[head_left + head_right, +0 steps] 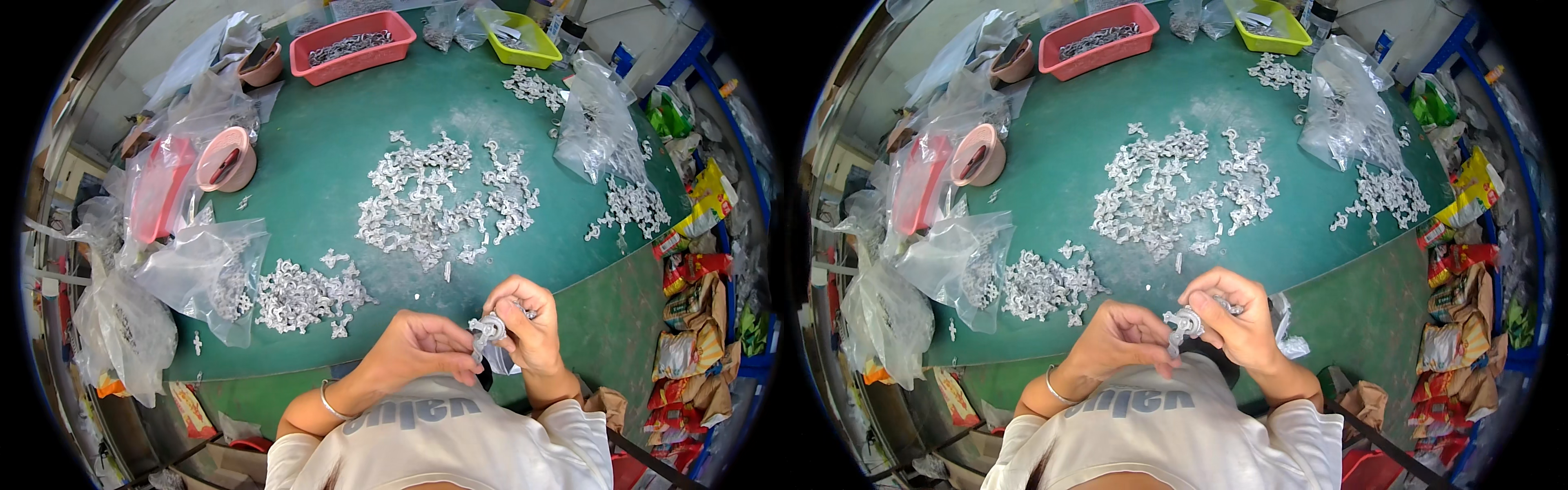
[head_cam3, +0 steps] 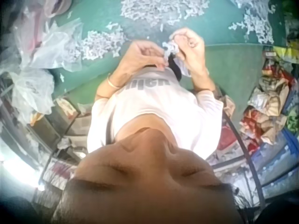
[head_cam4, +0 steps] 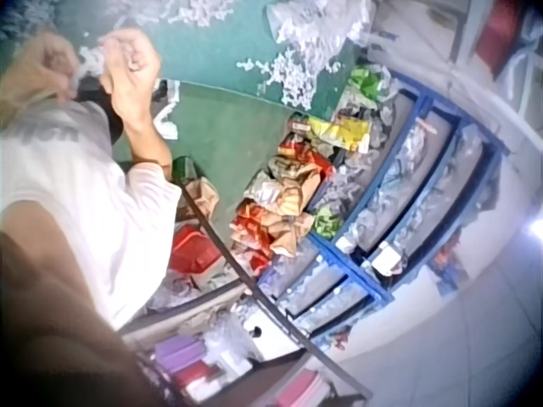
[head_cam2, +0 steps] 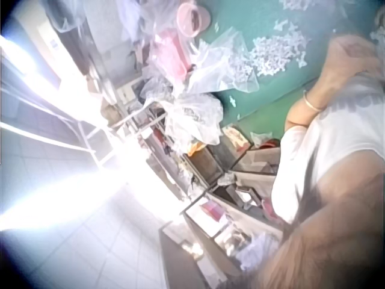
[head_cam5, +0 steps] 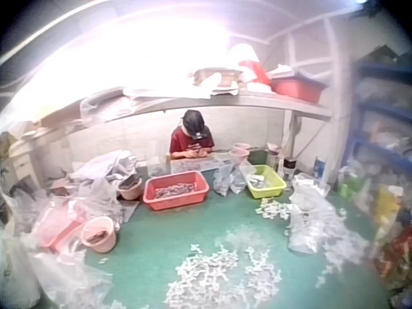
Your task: The person sorts small white plastic cross-shaped parts from a pile on a green table and places them into a clear plastic bag by hand.
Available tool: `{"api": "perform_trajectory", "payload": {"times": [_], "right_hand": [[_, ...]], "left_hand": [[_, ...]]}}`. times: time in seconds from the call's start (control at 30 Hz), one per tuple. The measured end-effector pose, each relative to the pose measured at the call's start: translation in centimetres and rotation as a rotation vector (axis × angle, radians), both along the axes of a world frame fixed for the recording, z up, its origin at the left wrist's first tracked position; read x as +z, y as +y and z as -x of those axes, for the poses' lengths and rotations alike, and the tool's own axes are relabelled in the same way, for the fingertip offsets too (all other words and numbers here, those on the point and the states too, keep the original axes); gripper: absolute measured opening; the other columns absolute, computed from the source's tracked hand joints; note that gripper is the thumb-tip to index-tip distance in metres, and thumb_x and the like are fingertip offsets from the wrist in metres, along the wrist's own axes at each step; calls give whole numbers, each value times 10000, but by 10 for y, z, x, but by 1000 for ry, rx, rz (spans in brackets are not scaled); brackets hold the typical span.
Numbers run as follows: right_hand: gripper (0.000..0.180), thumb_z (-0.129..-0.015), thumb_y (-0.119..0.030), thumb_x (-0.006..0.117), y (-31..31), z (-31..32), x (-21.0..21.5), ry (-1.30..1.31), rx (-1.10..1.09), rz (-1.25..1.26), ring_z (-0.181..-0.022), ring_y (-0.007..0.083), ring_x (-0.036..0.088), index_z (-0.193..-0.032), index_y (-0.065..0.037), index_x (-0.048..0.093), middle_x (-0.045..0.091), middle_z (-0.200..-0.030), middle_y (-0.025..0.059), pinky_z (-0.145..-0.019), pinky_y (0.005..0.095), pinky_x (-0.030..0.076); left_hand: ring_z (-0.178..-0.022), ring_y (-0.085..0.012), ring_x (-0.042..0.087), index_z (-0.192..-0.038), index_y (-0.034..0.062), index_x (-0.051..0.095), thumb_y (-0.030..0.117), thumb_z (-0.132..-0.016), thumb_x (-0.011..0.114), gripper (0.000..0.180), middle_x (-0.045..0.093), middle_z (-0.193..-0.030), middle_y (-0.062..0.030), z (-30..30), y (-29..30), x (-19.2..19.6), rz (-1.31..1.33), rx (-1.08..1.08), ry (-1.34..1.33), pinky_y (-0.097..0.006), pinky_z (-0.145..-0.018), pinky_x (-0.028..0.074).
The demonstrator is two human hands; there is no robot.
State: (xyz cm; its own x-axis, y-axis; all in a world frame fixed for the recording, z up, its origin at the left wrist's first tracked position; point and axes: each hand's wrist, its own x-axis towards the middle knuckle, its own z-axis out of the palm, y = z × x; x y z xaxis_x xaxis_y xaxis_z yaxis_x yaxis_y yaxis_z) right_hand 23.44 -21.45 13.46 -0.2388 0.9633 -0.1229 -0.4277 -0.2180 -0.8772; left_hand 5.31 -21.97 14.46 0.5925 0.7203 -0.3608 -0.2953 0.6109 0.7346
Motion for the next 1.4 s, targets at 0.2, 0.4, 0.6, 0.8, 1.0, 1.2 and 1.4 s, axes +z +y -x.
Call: {"api": "perform_trajectory", "payload": {"times": [0.2,0.4,0.6,0.8,1.0,1.2,1.4], "right_hand": [[152,-868,-114,539,0,-6,-3,94,61,-46,-424,11,353,-833,27,582,539,-629,13,-388,169,244],[169,-869,-136,547,-1,-8,-2,107,68,-56,-431,13,353,-825,22,588,531,-610,6,-388,173,238],[184,-869,-149,552,-2,-9,-2,99,63,-72,-437,17,360,-809,20,593,534,-612,8,-391,179,237],[189,-872,-152,550,-1,-9,-2,37,39,-107,-445,21,364,-810,19,601,532,-613,3,-401,180,240],[251,-909,-213,497,24,-15,-34,-352,-122,-79,-503,7,356,-862,0,621,480,-607,-34,-440,164,247],[229,-791,-137,641,56,-55,-98,-1058,-221,-192,-534,104,478,-988,-25,612,473,-584,30,-504,266,383],[288,-695,-205,700,61,-20,-114,-1396,-162,-500,-589,292,555,-931,-58,628,546,-805,87,-550,393,434]], "left_hand": [[-739,-193,645,-864,-69,580,-54,-752,650,132,631,-807,-146,-10,-2,3,-88,-47,-86,-280,-691,543],[-761,-196,641,-843,-68,563,-49,-759,645,119,623,-819,-146,-14,-3,2,-122,-60,-116,-291,-701,547],[-759,-196,642,-840,-66,562,-48,-762,643,114,621,-822,-146,-15,-3,2,-140,-68,-120,-290,-698,549],[-754,-178,635,-850,-62,566,-48,-768,637,109,620,-828,-125,-15,-4,0,-151,-49,-147,-270,-680,542],[-731,-111,614,-912,-33,590,1,-784,640,142,629,-834,-76,4,-2,-38,-213,130,241,-229,-646,509],[-569,-206,574,-876,-18,614,-13,-726,624,151,591,-703,-119,70,-12,-102,-779,509,1285,-290,-527,465],[-533,-201,518,-1019,6,570,13,-719,656,313,547,-668,-98,65,-14,-95,-807,528,1477,-315,-499,416]]}}
